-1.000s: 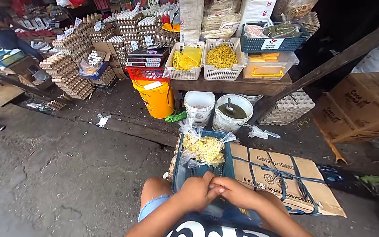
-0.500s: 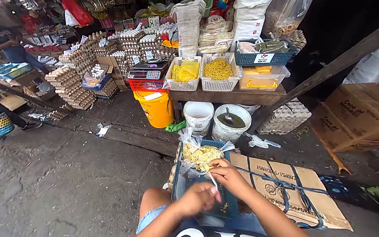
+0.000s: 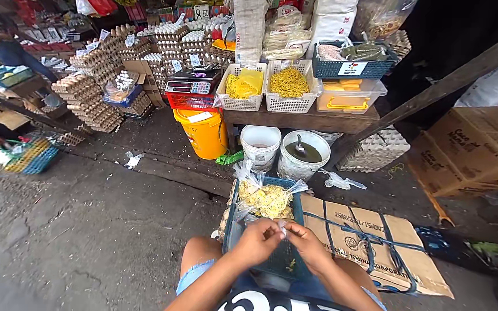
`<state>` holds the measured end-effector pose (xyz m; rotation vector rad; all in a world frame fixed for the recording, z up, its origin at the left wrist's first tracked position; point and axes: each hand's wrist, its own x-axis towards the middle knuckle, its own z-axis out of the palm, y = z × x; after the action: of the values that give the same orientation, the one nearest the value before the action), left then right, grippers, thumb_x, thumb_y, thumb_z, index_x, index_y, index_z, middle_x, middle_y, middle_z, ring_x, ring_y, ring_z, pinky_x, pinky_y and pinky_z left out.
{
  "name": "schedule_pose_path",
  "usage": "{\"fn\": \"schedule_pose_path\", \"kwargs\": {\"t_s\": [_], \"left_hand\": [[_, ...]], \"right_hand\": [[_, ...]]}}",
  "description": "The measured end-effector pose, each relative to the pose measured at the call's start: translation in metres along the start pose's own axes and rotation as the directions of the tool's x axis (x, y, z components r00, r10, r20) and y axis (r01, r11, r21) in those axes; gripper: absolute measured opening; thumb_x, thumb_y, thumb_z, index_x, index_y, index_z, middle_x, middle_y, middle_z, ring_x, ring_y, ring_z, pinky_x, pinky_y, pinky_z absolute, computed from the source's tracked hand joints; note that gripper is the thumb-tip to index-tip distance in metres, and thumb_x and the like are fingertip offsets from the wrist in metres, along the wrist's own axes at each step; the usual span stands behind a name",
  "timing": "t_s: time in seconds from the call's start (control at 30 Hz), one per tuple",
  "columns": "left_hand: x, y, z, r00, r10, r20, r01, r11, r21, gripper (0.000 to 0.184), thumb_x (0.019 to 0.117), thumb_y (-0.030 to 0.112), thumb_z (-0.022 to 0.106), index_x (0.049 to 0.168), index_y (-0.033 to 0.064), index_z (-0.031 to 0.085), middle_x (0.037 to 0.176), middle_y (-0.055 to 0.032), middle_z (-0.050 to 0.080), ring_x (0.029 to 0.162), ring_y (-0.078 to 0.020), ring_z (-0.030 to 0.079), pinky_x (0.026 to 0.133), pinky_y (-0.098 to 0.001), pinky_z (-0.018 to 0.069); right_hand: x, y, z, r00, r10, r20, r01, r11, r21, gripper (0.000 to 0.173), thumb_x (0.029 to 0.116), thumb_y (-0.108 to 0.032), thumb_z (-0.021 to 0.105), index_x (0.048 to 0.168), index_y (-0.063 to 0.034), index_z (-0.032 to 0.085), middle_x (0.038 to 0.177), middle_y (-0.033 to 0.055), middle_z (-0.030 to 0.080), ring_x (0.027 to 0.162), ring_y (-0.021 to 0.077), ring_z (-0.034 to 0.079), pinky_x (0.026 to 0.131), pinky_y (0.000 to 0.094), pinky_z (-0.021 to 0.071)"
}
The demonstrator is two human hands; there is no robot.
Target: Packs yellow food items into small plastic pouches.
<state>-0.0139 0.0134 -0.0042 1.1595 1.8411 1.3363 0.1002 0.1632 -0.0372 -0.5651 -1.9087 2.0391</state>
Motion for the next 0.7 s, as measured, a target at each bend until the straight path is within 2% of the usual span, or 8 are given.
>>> {"fn": "schedule_pose_path", "kwargs": {"t_s": [0.1,0.17,0.33,0.43,0.5,0.57,0.63,0.7], "left_hand": [[-0.001,0.005,0.006,0.999,-0.008,0.033,0.001,0.975,0.223,0.030,0.0960,0.017,0.068,0.117,-0.0042,0.065,0.113,-0.0215,0.066,0.094,-0.0286,0.067,0.086,-0.0438,0.0566],[-0.002,0.003,0.011,1.000,0.001,-0.027,0.009,0.937,0.349,0.031,0.0959,0.022,0.069,0.115,-0.0029,0.069,0.114,-0.0224,0.068,0.102,-0.0343,0.069,0.090,-0.0510,0.0562],[-0.008,-0.014,0.029,0.956,0.174,-0.236,-0.055,0.897,0.439,0.023,0.0956,0.017,0.064,0.103,-0.0037,0.071,0.101,-0.0216,0.069,0.093,-0.0344,0.071,0.079,-0.0489,0.0592],[-0.007,-0.009,0.025,0.961,0.096,-0.261,-0.002,0.941,0.338,0.023,0.0975,0.014,0.059,0.102,-0.0060,0.069,0.103,-0.0230,0.068,0.094,-0.0356,0.069,0.080,-0.0512,0.0574],[-0.005,-0.003,0.016,0.980,-0.002,-0.197,0.048,0.972,0.230,0.024,0.0984,0.013,0.057,0.105,-0.0070,0.069,0.106,-0.0245,0.067,0.100,-0.0372,0.067,0.087,-0.0536,0.0548],[-0.003,0.001,0.008,0.992,-0.089,-0.093,0.099,0.988,0.119,0.025,0.0979,0.012,0.059,0.105,-0.0087,0.070,0.105,-0.0253,0.069,0.102,-0.0367,0.067,0.092,-0.0540,0.0522],[-0.001,0.000,0.007,0.986,-0.168,0.006,0.168,0.985,-0.021,0.022,0.0958,0.011,0.064,0.102,-0.0092,0.069,0.096,-0.0217,0.069,0.091,-0.0296,0.066,0.086,-0.0495,0.0516],[-0.003,-0.005,0.009,0.980,-0.197,0.016,0.198,0.975,-0.098,0.021,0.0939,0.011,0.067,0.101,-0.0091,0.068,0.092,-0.0192,0.069,0.086,-0.0252,0.065,0.082,-0.0457,0.0520]], "right_hand": [[-0.003,0.007,0.008,0.992,0.101,-0.074,-0.095,0.992,0.086,0.018,0.1003,-0.005,0.051,0.100,0.0007,0.068,0.093,0.0027,0.070,0.088,0.0076,0.066,0.085,0.0274,0.0559],[-0.004,0.010,0.017,0.984,0.137,-0.113,-0.120,0.982,0.146,0.019,0.1011,-0.005,0.046,0.098,-0.0033,0.065,0.086,-0.0025,0.067,0.079,0.0044,0.065,0.078,0.0245,0.0563],[-0.010,0.008,0.035,0.975,0.095,-0.201,-0.048,0.972,0.228,0.022,0.1034,-0.002,0.044,0.101,-0.0039,0.066,0.087,-0.0078,0.070,0.083,-0.0017,0.066,0.082,0.0197,0.0561],[-0.009,0.018,0.028,0.978,-0.037,-0.204,0.074,0.981,0.177,0.017,0.0956,0.003,0.052,0.096,0.0068,0.068,0.118,0.0046,0.066,0.114,0.0050,0.060,0.101,0.0248,0.0499],[-0.011,0.021,0.025,0.981,-0.079,-0.174,0.118,0.967,0.225,0.016,0.0939,0.004,0.053,0.089,0.0024,0.068,0.124,0.0045,0.064,0.118,0.0067,0.058,0.103,0.0264,0.0494],[-0.014,0.018,0.024,0.994,-0.054,-0.090,0.082,0.935,0.346,0.025,0.0939,0.001,0.044,0.089,-0.0077,0.067,0.113,-0.0035,0.069,0.108,0.0036,0.062,0.097,0.0245,0.0503],[-0.018,0.010,0.026,1.000,0.003,-0.011,0.002,0.902,0.432,0.038,0.0954,-0.004,0.032,0.092,-0.0117,0.069,0.094,-0.0049,0.075,0.092,0.0028,0.068,0.087,0.0222,0.0542],[-0.018,0.007,0.026,0.999,0.036,0.010,-0.037,0.918,0.396,0.041,0.0990,-0.006,0.026,0.095,-0.0105,0.067,0.088,-0.0047,0.073,0.086,0.0032,0.068,0.084,0.0219,0.0546]]}}
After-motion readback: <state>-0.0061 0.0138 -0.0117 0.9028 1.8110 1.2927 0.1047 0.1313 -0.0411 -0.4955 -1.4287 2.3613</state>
